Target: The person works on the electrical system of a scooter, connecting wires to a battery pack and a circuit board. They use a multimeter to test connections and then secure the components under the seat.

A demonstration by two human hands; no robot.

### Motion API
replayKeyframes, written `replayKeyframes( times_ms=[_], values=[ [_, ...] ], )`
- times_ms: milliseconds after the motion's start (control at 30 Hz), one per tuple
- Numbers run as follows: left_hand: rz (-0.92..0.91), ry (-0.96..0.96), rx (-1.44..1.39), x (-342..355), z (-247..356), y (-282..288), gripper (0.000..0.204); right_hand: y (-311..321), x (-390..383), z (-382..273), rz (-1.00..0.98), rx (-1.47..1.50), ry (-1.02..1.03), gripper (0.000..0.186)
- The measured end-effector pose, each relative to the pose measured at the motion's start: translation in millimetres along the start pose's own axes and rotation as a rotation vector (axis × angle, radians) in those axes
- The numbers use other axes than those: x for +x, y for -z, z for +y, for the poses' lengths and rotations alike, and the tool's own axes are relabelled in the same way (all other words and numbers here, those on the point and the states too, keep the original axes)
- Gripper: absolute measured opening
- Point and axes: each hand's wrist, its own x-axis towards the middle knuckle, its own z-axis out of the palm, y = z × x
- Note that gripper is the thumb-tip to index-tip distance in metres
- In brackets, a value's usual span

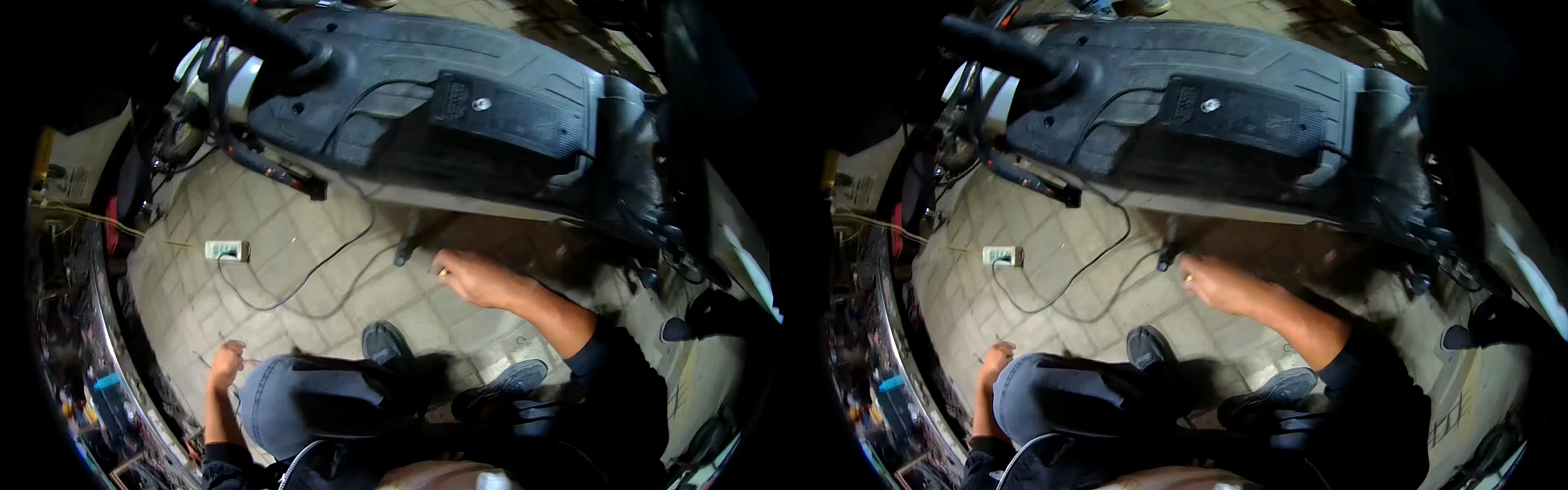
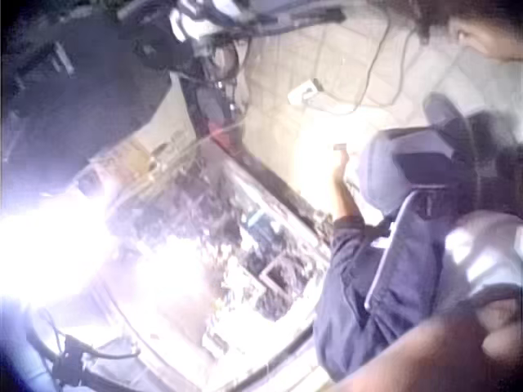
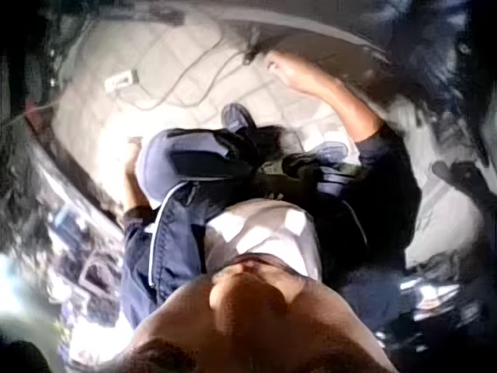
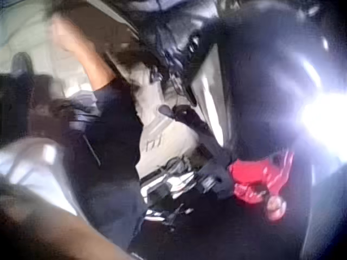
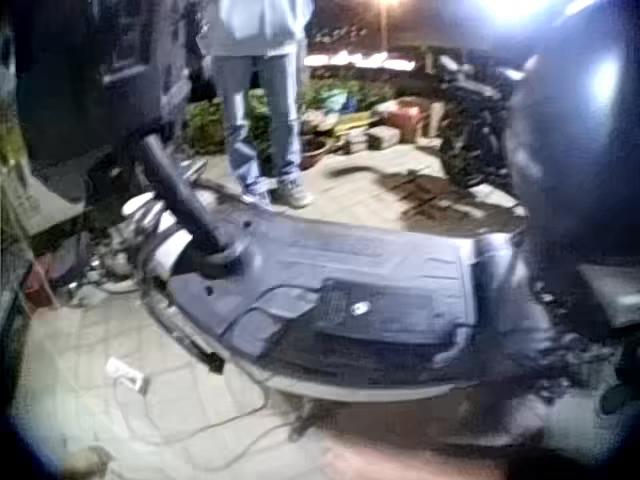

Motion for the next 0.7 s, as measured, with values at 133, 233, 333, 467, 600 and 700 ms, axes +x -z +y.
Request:
replayKeyframes(
  times_ms=[133, 233, 333, 467, 600, 700],
  values=[
    [-0.221, -0.295, -0.597, -25.0, 267.2, 11.5, 0.013, 78.3, -28.0, -71.7, -0.083, 0.132, -0.038, 0.021],
    [-0.490, -0.417, -0.600, -12.8, 409.7, -26.7, 0.020, 119.1, -52.2, -89.3, 0.330, 0.641, -0.199, 0.021],
    [-0.601, -0.443, -0.461, -9.1, 486.4, -67.0, 0.027, 139.4, -53.9, -100.0, 0.534, 0.717, -0.102, 0.018],
    [-0.786, -0.423, -0.686, -4.4, 535.7, -156.1, 0.030, 150.9, -74.7, -76.6, 0.757, 0.607, -0.041, 0.018],
    [-0.869, -0.374, -0.877, 6.4, 522.4, -206.9, 0.031, 138.2, -61.7, -73.9, 0.756, 0.346, 0.016, 0.017],
    [-0.878, -0.462, -0.819, 7.4, 518.1, -217.3, 0.044, 135.0, -60.1, -71.4, 0.728, 0.144, 0.016, 0.019]
  ],
)
